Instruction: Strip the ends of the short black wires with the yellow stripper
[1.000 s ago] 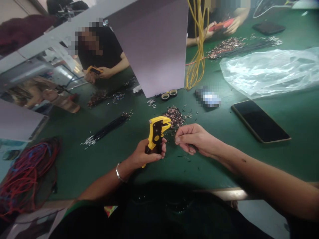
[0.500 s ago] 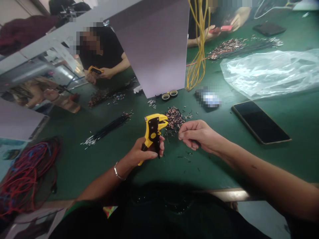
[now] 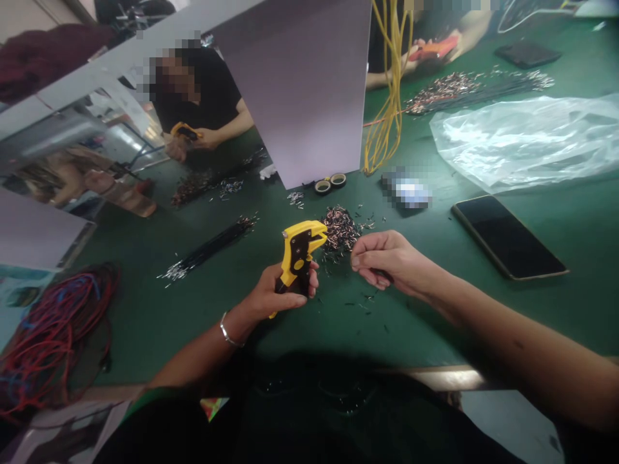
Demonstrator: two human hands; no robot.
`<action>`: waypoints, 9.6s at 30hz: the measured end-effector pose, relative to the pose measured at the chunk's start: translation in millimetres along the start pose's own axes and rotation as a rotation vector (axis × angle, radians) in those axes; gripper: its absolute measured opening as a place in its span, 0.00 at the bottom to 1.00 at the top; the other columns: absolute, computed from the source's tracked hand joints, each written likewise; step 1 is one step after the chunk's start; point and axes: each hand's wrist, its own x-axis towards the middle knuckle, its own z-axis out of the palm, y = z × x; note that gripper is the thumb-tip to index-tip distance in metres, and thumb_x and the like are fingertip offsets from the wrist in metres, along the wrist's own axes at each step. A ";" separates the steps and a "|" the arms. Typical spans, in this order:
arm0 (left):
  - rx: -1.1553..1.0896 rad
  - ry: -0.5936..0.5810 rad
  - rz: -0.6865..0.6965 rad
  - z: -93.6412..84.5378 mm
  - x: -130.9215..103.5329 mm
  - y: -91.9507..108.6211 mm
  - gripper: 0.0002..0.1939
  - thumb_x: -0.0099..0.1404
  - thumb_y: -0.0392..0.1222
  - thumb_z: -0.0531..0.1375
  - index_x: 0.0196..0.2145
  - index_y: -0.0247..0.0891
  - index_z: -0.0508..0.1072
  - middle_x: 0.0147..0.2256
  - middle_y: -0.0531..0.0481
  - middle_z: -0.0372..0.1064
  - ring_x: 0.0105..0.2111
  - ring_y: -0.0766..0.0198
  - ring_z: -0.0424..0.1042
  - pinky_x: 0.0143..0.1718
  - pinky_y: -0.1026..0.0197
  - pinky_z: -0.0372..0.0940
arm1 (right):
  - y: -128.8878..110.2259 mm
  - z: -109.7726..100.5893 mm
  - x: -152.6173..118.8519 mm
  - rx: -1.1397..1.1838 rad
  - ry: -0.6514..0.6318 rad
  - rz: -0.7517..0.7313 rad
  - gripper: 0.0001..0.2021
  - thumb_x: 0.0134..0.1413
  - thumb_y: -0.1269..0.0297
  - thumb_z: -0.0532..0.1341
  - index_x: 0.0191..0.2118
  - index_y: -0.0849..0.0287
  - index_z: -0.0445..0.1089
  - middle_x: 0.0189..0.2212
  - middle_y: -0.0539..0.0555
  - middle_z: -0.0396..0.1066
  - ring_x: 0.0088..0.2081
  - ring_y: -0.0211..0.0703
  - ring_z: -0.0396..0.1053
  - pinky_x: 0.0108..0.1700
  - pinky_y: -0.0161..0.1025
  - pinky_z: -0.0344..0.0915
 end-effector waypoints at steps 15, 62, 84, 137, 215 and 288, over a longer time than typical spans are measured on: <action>0.138 -0.042 -0.041 6.4 -3.3 -2.6 0.21 0.57 0.38 0.69 0.48 0.34 0.72 0.39 0.44 0.72 0.35 0.61 0.72 0.38 0.57 0.70 | 2.0 15.9 -5.1 0.019 -0.062 0.036 0.04 0.41 0.69 0.62 0.21 0.59 0.71 0.09 0.45 0.66 0.09 0.27 0.53 0.12 0.28 0.48; -0.144 -0.148 -0.181 4.2 -2.3 -4.1 0.24 0.53 0.37 0.72 0.48 0.32 0.75 0.36 0.43 0.73 0.34 0.61 0.74 0.37 0.57 0.68 | -6.6 -5.2 -1.1 -0.199 0.082 -0.107 0.08 0.43 0.61 0.70 0.25 0.61 0.74 0.11 0.45 0.63 0.12 0.28 0.56 0.15 0.32 0.52; -0.006 -0.040 -0.191 12.2 -4.5 3.1 0.14 0.55 0.40 0.71 0.35 0.31 0.73 0.25 0.51 0.70 0.21 0.68 0.70 0.24 0.64 0.69 | -1.5 -6.6 2.9 -0.148 0.068 -0.106 0.12 0.43 0.58 0.72 0.27 0.62 0.75 0.13 0.46 0.66 0.14 0.28 0.57 0.16 0.32 0.53; -0.189 0.085 0.013 4.8 3.2 10.6 0.19 0.54 0.34 0.66 0.45 0.34 0.74 0.37 0.45 0.73 0.34 0.57 0.74 0.39 0.52 0.71 | 14.0 4.7 8.1 -0.313 -0.006 0.037 0.06 0.42 0.65 0.68 0.21 0.60 0.73 0.11 0.46 0.65 0.12 0.29 0.56 0.16 0.31 0.54; 0.383 -0.032 0.071 12.9 1.3 7.7 0.18 0.59 0.41 0.67 0.46 0.34 0.74 0.37 0.44 0.74 0.37 0.59 0.73 0.41 0.55 0.70 | 2.4 28.5 -10.2 -0.225 0.084 -0.033 0.09 0.51 0.65 0.63 0.22 0.59 0.68 0.12 0.45 0.65 0.13 0.28 0.56 0.17 0.32 0.52; -0.144 -0.066 -0.155 0.6 -0.3 1.8 0.20 0.54 0.36 0.70 0.45 0.32 0.75 0.35 0.44 0.74 0.33 0.59 0.75 0.38 0.56 0.71 | 3.0 8.0 -2.4 -0.107 0.027 -0.251 0.10 0.55 0.61 0.66 0.39 0.58 0.67 0.25 0.50 0.76 0.24 0.38 0.73 0.32 0.42 0.68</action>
